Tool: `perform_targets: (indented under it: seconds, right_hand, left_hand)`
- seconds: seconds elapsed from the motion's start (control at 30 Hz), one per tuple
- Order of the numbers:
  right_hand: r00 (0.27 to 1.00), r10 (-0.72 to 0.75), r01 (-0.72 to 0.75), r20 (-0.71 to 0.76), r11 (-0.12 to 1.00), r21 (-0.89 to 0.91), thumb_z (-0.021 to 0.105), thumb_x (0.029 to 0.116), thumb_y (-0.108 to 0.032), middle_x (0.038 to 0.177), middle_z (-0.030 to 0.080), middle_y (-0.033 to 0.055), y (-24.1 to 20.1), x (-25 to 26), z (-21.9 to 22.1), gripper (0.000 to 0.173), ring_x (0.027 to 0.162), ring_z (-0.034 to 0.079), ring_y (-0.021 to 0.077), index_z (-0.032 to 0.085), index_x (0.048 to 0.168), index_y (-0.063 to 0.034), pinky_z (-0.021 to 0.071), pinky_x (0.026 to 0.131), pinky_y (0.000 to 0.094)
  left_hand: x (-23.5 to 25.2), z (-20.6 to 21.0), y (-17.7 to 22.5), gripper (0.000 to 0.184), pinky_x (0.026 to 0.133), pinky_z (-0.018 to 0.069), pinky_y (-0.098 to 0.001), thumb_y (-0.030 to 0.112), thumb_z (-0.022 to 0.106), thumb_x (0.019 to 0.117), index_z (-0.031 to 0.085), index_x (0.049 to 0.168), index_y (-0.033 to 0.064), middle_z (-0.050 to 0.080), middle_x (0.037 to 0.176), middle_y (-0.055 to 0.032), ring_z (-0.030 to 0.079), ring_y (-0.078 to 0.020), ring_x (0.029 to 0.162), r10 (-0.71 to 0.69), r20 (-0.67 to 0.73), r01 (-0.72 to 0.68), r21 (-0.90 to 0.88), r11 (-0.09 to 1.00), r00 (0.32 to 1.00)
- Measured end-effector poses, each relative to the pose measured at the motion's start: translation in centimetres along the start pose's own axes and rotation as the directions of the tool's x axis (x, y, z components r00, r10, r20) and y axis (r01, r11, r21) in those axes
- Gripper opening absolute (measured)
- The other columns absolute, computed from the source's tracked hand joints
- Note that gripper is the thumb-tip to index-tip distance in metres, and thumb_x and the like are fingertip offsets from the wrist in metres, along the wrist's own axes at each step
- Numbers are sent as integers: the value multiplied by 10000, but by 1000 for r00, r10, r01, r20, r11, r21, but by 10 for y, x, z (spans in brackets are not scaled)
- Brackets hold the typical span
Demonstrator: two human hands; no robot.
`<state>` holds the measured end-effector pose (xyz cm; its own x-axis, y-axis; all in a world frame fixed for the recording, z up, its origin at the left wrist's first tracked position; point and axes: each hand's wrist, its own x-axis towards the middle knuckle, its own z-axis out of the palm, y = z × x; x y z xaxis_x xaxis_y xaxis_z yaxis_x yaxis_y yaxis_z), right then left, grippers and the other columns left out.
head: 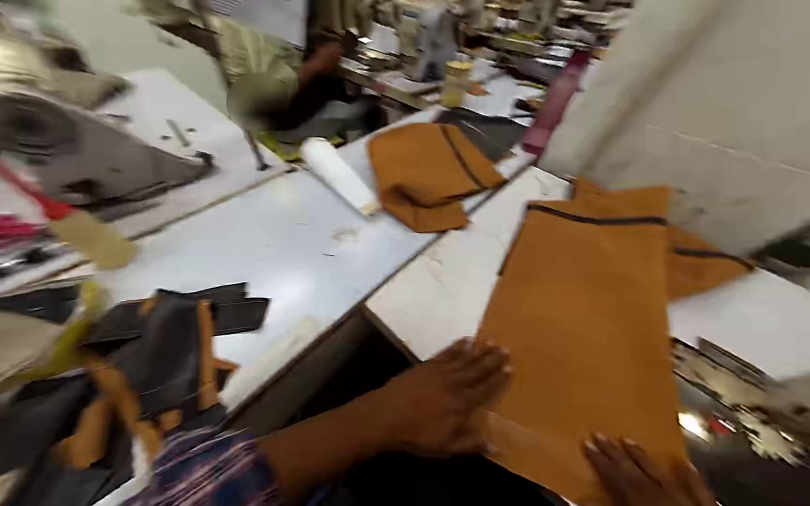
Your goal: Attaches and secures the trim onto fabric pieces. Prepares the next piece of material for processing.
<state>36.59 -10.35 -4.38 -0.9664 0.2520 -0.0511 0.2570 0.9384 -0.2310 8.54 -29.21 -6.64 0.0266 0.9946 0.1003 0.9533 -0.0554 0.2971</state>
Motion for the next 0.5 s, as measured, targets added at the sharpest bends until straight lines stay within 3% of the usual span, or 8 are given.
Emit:
perform_targets:
  seconds: [0.07,0.13,0.27,0.33,0.4,0.5]
  right_hand:
    - [999,4,-4,-39,1000,12,496,1056,-501,1552,514,122,1,-3,3,588,1461,426,407,548,1494,-114,166,1184,734]
    - [993,-28,30,-117,999,12,527,1043,-503,1524,547,112,2,-6,4,574,1443,468,349,577,1465,-117,213,1198,682]
    - [982,-87,93,-166,995,28,592,1011,-510,1501,569,98,-2,-9,8,577,1432,487,297,589,1446,-131,262,1211,625]
    - [983,-93,100,-160,994,34,584,1016,-510,1495,575,91,1,-9,11,562,1427,494,303,600,1432,-132,302,1200,605]
    - [981,-81,91,-174,995,46,582,1024,-488,1486,585,82,4,-10,12,527,1417,505,297,614,1417,-140,354,1192,552]
    - [969,-71,82,-235,996,35,575,1033,-464,1461,607,54,12,-13,15,481,1396,527,266,621,1404,-160,395,1173,495]
  left_hand:
    - [-32,-2,-1,877,1282,186,-504,680,360,1016,281,1614,43,245,1691,-153,197,-273,1579,35,6,-35,14,999,999]
    - [-51,3,0,809,1274,226,-472,606,423,1035,335,1581,15,296,1668,-167,242,-272,1566,85,-61,-81,64,995,995]
    - [-53,21,0,474,1252,306,-424,234,481,1086,444,1509,22,420,1606,-143,354,-260,1520,163,-218,-145,98,985,962]
    - [-47,22,0,374,1200,393,-408,125,484,1069,542,1428,40,552,1498,-128,490,-259,1428,204,-310,-178,107,978,929]
    - [-42,19,2,287,1088,490,-378,115,521,1050,628,1315,86,664,1325,-91,618,-231,1259,220,-399,-187,119,975,890]
    - [-38,17,4,200,952,534,-350,128,549,1034,684,1182,121,698,1132,-57,661,-207,1066,218,-449,-181,124,976,867]
